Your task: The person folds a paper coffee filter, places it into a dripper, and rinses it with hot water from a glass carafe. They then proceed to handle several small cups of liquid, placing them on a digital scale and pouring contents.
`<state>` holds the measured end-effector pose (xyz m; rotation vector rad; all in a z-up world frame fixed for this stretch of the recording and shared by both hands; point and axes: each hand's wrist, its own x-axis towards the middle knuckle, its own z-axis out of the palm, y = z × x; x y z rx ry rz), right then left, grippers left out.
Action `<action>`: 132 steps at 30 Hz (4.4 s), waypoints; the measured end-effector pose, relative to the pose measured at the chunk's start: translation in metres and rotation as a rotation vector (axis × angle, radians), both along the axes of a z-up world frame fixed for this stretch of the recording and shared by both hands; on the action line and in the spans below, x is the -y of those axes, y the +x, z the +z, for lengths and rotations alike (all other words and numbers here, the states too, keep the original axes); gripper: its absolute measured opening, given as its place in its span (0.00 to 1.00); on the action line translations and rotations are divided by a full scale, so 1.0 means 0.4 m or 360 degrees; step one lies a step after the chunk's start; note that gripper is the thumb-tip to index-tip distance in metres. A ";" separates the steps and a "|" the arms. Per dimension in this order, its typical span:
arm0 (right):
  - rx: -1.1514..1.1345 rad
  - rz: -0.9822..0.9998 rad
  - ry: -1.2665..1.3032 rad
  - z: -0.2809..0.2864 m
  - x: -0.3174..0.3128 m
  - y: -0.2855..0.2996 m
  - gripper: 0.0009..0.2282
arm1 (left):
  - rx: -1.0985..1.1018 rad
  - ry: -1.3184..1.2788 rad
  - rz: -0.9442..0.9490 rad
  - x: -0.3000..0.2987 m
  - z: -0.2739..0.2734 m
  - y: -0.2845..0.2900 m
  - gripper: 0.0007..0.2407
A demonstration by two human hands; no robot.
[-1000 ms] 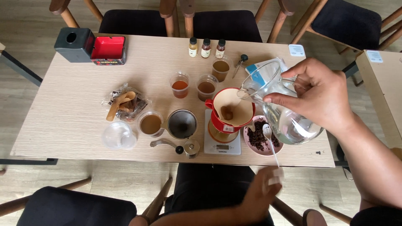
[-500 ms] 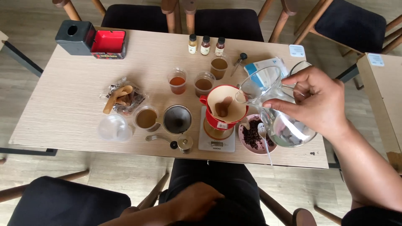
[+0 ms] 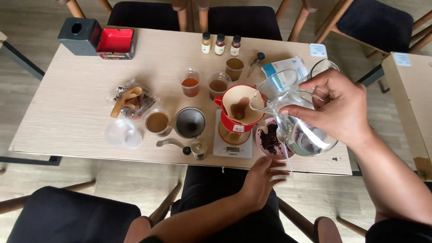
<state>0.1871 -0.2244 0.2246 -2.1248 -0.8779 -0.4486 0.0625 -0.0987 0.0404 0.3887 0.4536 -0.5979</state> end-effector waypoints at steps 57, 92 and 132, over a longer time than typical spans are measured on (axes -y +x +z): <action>-0.0003 -0.0150 -0.0268 0.014 -0.039 0.054 0.22 | 0.1223 0.0377 0.0276 0.017 0.097 0.133 0.22; -0.0071 -0.0183 -0.0298 0.010 -0.012 0.017 0.22 | 0.1108 0.0319 0.0170 0.039 0.100 0.098 0.24; -0.0029 -0.0010 -0.0303 0.072 -0.101 -0.020 0.22 | 0.1251 0.0373 0.0405 -0.010 0.145 0.049 0.25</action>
